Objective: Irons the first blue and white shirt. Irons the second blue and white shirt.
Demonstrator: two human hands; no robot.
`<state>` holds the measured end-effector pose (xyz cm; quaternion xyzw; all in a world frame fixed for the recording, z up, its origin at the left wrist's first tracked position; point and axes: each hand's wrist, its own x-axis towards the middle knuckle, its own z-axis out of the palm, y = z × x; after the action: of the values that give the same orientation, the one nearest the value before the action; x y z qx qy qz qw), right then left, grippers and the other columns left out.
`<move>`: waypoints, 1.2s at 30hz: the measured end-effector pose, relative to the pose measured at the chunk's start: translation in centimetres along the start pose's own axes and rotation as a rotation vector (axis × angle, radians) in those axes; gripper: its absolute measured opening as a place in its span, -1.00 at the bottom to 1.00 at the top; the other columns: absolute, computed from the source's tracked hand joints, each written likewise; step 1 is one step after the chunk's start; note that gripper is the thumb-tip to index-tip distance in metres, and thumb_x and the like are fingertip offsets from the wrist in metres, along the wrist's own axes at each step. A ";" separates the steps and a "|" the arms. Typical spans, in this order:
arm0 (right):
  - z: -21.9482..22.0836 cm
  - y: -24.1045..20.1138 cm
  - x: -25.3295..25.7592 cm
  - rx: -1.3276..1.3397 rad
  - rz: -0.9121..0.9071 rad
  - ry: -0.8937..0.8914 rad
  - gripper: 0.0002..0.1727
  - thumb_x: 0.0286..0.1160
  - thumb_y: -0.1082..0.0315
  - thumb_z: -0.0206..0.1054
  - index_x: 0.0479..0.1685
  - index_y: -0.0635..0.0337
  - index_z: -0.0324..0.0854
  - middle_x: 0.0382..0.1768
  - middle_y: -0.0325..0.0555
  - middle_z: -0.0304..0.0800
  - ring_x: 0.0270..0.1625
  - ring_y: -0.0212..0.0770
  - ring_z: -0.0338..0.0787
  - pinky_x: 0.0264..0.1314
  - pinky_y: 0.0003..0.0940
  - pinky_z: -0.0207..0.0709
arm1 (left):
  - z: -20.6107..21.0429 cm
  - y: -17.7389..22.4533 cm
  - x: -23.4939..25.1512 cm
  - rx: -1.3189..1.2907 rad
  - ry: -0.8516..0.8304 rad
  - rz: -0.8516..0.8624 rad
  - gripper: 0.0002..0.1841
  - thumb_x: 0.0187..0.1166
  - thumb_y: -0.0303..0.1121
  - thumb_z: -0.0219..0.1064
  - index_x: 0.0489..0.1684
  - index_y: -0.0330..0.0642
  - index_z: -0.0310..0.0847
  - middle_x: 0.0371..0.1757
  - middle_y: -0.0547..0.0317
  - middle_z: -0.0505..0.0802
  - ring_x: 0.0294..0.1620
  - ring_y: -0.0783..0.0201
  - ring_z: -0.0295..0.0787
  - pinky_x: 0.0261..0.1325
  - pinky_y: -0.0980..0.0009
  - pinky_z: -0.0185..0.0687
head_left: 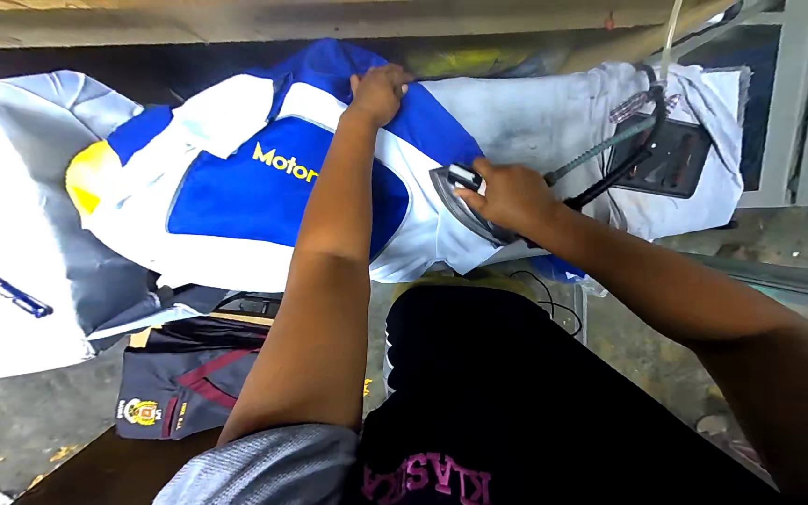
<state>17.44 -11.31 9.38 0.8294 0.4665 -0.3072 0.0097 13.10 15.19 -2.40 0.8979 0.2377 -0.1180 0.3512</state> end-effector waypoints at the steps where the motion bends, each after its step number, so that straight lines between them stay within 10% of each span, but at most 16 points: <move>1: 0.6 0.9 -1.0 -0.007 -0.029 0.000 -0.38 0.75 -0.12 0.18 0.34 0.32 0.57 -0.12 0.35 0.82 -0.02 0.43 0.84 -0.09 0.37 0.62 | 0.0 0.0 0.0 -0.003 -0.001 -0.003 -0.54 0.89 -0.29 -0.10 0.66 -0.05 0.51 0.80 -0.01 0.42 0.89 -0.09 0.08 0.75 -0.41 -0.25; 8: 2.3 7.5 -5.7 -0.019 -0.125 -0.032 -0.37 0.70 -0.12 0.25 0.31 0.33 0.64 -0.25 0.35 0.83 -0.18 0.43 0.87 -0.23 0.37 0.63 | 0.4 0.3 0.0 0.035 0.012 -0.011 -0.54 0.87 -0.33 -0.08 0.65 -0.05 0.51 0.79 -0.01 0.43 0.88 -0.09 0.11 0.73 -0.40 -0.20; 13: -0.5 9.8 -4.3 0.051 -0.036 -0.014 -0.34 0.76 -0.16 0.16 0.44 0.30 0.57 -0.18 0.42 0.81 -0.09 0.50 0.82 -0.10 0.46 0.58 | 2.1 2.7 -2.0 0.003 0.394 0.066 -0.55 0.81 -0.37 0.02 0.65 -0.18 0.48 0.76 -0.16 0.44 0.86 -0.20 0.11 0.76 -0.37 -0.18; 19: -1.9 8.6 0.1 0.055 -0.014 -0.015 -0.30 0.78 -0.21 0.09 0.53 0.25 0.48 -0.07 0.44 0.80 0.04 0.50 0.81 0.03 0.47 0.55 | 5.3 9.2 -16.8 -0.195 0.744 -0.008 -0.58 0.78 -0.35 0.09 0.47 -0.39 0.57 0.48 -0.30 0.68 0.58 -0.16 0.53 0.60 -0.14 0.31; 24: -1.5 10.9 -1.0 -0.054 -0.183 -0.130 -0.34 0.79 -0.17 0.11 0.49 0.25 0.48 -0.12 0.42 0.80 -0.01 0.49 0.81 -0.03 0.46 0.56 | 16.6 13.4 -28.1 -0.594 0.553 -0.505 -0.66 0.81 -0.35 0.12 0.22 -0.50 0.61 0.15 -0.29 0.79 0.15 0.00 0.76 0.26 0.06 0.66; 30: 0.5 15.2 -4.4 -0.181 -0.538 -0.107 -0.35 0.70 -0.14 0.22 0.42 0.28 0.60 -0.15 0.37 0.85 -0.13 0.49 0.85 -0.17 0.45 0.60 | 26.1 15.6 -26.1 -1.109 0.565 -0.756 -0.53 0.74 -0.21 0.28 0.42 -0.43 0.50 0.20 -0.21 0.75 0.14 0.07 0.70 0.26 0.07 0.60; 36: 1.2 9.9 -3.8 -0.262 -0.567 -0.197 -0.37 0.72 -0.19 0.19 0.39 0.20 0.61 -0.12 0.33 0.84 -0.01 0.42 0.85 -0.05 0.39 0.59 | 29.0 15.3 -22.7 -1.142 0.739 -0.733 -0.71 0.74 -0.31 0.27 -0.01 -0.48 0.60 -0.14 -0.08 0.73 -0.16 0.24 0.61 0.04 0.22 0.57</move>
<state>23.11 -20.18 7.72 0.6244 0.7113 -0.3137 0.0754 0.08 -22.32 -6.00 0.4226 0.6457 0.2216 0.5962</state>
